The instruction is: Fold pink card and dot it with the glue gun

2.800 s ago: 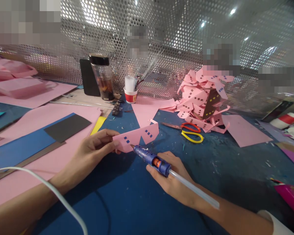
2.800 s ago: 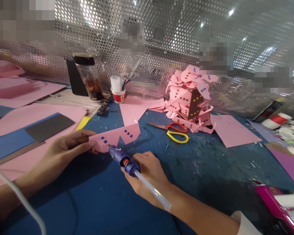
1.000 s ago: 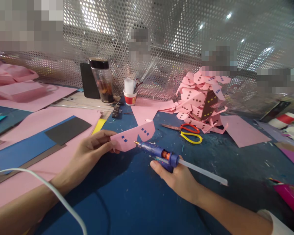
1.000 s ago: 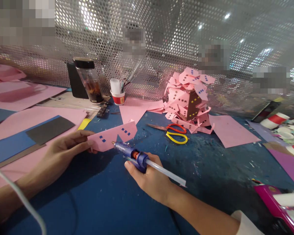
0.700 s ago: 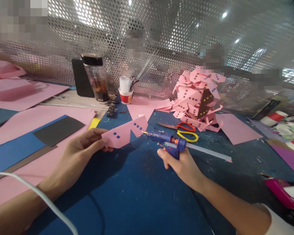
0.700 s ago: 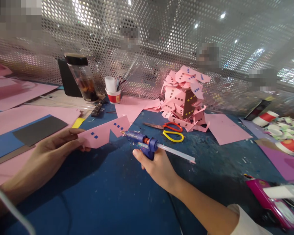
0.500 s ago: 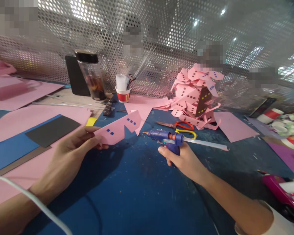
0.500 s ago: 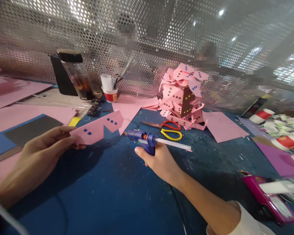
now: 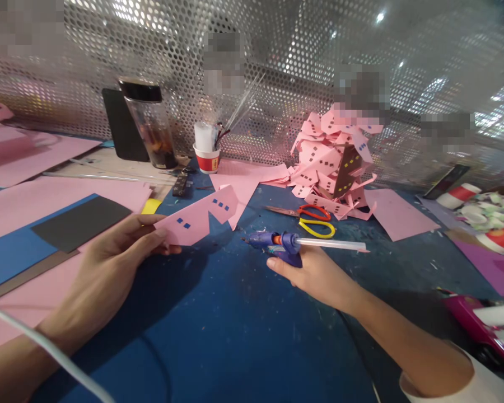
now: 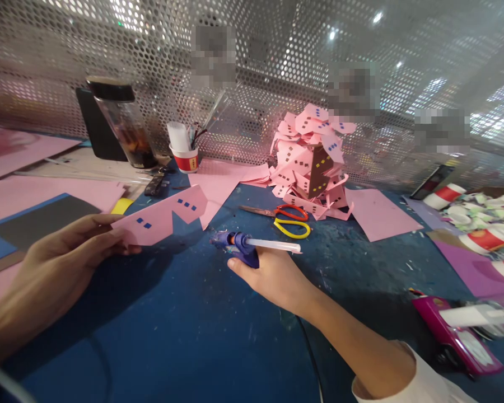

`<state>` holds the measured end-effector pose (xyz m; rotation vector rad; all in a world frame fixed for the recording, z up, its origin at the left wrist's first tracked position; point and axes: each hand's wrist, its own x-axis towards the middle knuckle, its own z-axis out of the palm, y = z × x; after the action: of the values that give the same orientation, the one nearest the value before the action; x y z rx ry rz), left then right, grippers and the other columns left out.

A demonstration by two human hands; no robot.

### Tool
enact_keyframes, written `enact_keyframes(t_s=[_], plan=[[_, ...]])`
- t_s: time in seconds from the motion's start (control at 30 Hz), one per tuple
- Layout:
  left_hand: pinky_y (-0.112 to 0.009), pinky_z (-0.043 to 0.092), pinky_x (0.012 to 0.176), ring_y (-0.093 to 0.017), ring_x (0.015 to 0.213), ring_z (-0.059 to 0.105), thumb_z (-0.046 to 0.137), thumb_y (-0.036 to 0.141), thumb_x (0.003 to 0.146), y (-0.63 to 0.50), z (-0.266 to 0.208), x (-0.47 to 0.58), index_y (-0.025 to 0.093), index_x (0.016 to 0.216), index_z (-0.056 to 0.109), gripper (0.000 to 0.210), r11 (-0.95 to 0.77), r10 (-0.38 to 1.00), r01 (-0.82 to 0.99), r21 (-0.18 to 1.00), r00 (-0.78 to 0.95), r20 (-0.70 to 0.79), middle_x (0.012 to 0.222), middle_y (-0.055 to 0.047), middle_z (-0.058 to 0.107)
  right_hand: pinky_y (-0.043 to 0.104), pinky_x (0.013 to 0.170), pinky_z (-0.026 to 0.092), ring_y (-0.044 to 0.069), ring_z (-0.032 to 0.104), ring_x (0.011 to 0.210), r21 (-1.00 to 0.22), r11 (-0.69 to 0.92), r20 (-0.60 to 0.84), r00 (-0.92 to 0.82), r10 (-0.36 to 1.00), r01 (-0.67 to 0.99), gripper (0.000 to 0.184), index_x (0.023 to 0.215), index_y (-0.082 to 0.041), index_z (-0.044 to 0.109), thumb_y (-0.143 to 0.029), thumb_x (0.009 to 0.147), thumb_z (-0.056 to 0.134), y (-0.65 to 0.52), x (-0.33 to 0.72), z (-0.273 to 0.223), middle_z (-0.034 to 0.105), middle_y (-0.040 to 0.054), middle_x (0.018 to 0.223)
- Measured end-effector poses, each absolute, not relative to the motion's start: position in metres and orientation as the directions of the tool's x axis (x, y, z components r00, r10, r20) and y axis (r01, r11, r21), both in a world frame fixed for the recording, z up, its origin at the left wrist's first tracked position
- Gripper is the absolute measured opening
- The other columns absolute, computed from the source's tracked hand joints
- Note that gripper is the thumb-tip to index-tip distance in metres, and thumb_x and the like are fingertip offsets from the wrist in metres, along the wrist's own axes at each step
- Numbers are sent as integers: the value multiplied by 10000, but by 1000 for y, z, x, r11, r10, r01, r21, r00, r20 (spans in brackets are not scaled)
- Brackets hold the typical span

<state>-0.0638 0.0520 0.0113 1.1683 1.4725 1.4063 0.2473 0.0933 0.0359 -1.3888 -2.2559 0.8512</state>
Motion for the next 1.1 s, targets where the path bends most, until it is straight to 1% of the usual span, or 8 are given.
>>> enact_keyframes(t_s=[0.17, 0.27, 0.43, 0.63, 0.83, 0.97, 1.1], plan=[[-221, 464, 759, -124, 798, 610, 716, 335, 858, 54, 11, -64, 221, 928, 696, 136, -27, 961, 111, 993, -271, 57, 856, 33, 689, 293, 611, 457, 179, 618, 655, -612, 360, -3, -457, 889, 704, 227, 1012, -227, 722, -409, 926, 617, 94, 247, 37, 659, 5, 700], [-225, 465, 772, -122, 801, 612, 711, 327, 868, 53, 10, -65, 225, 954, 694, 134, -36, 962, 121, 992, -266, 67, 875, 36, 689, 296, 608, 458, 194, 636, 676, -601, 348, -10, -442, 897, 720, 224, 1000, -219, 720, -404, 919, 625, 94, 246, 37, 666, 15, 695], [-246, 472, 789, -140, 815, 624, 711, 327, 870, 52, 8, -67, 215, 984, 693, 161, -33, 962, 114, 993, -267, 63, 908, 15, 699, 326, 704, 493, 238, 688, 832, -561, 345, -18, -428, 904, 753, 245, 1053, -230, 715, -408, 912, 624, 94, 243, 40, 745, 50, 898], [-243, 470, 783, -136, 815, 626, 713, 366, 873, 53, 5, -69, 219, 981, 700, 184, -45, 964, 149, 988, -254, 82, 929, 13, 695, 365, 803, 514, 272, 700, 952, -546, 307, -78, -411, 908, 780, 292, 1093, -237, 715, -440, 923, 593, 93, 241, 44, 760, 59, 1027], [-260, 465, 797, -145, 830, 622, 703, 368, 886, 54, 5, -68, 204, 974, 697, 186, -45, 963, 148, 988, -258, 82, 955, 4, 690, 384, 795, 537, 279, 706, 917, -522, 305, -81, -403, 912, 796, 326, 1152, -256, 720, -450, 927, 587, 94, 240, 42, 762, 71, 1012], [-257, 462, 812, -136, 837, 622, 701, 350, 893, 54, 5, -68, 211, 987, 694, 169, -45, 964, 151, 988, -252, 82, 963, 15, 689, 387, 776, 543, 286, 707, 897, -499, 307, -78, -395, 915, 810, 345, 1176, -245, 720, -445, 924, 594, 94, 239, 41, 762, 83, 983], [-245, 459, 796, -123, 819, 614, 695, 330, 897, 53, 5, -68, 215, 995, 691, 150, -50, 964, 143, 989, -253, 85, 941, 28, 683, 373, 751, 543, 278, 708, 872, -490, 325, -55, -401, 914, 809, 328, 1148, -235, 734, -432, 922, 600, 93, 239, 41, 760, 84, 939]])
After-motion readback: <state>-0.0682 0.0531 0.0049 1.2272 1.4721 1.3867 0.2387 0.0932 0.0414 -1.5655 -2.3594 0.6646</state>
